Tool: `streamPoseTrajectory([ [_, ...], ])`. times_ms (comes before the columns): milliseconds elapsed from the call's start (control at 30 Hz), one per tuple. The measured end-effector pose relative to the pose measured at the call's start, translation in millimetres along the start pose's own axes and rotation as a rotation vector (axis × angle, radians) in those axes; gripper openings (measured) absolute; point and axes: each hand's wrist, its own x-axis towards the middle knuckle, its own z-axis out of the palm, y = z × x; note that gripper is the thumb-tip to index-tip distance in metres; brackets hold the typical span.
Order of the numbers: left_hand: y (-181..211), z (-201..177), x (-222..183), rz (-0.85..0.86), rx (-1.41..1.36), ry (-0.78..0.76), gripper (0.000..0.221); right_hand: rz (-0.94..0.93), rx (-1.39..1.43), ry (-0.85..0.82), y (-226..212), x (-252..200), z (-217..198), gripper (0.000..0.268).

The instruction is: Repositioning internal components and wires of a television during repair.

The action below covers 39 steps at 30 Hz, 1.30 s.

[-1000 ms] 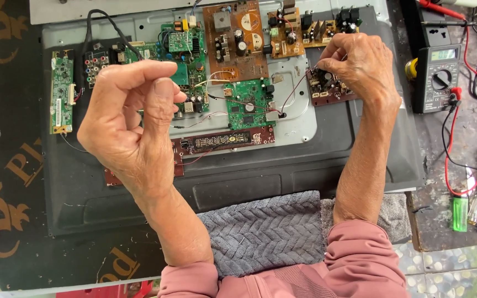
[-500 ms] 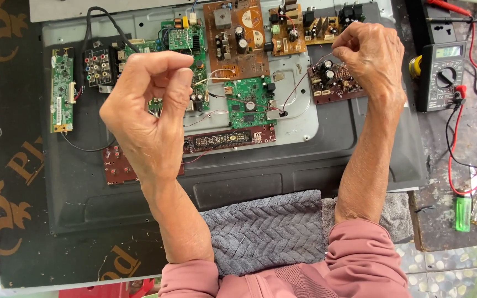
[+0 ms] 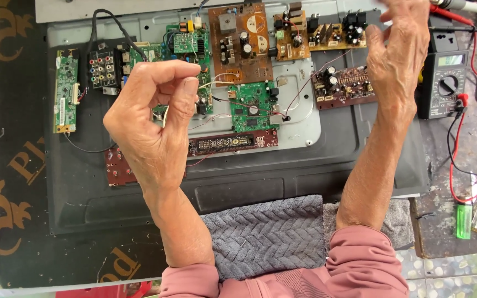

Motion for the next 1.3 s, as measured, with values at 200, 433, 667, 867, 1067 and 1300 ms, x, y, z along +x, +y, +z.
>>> streamPoseTrajectory([
  [200, 3, 0, -2, -0.006, -0.028, -0.004, 0.011, 0.106, -0.073, -0.218, 31, -14, 20, 0.030],
  [433, -4, 0, -1, -0.007, -0.036, 0.035, 0.009, 0.077, -0.136, -0.154, 38, -13, 16, 0.033],
  [667, -5, 2, -1, 0.028, 0.001, 0.048, 0.028, 0.149, -0.107, -0.283, 46, -21, 28, 0.029],
  [867, -5, 3, -2, 0.005, -0.057, 0.052, 0.022, 0.197, -0.139, -0.469, 44, -21, 37, 0.032],
  [1067, -5, 3, -1, 0.018, -0.047, 0.051, 0.021, 0.170, -0.136, -0.469, 39, -19, 39, 0.034],
  [1300, -6, 1, -4, 0.013, -0.077, 0.055, 0.021, 0.165, -0.153, -0.489, 44, -21, 42, 0.039],
])
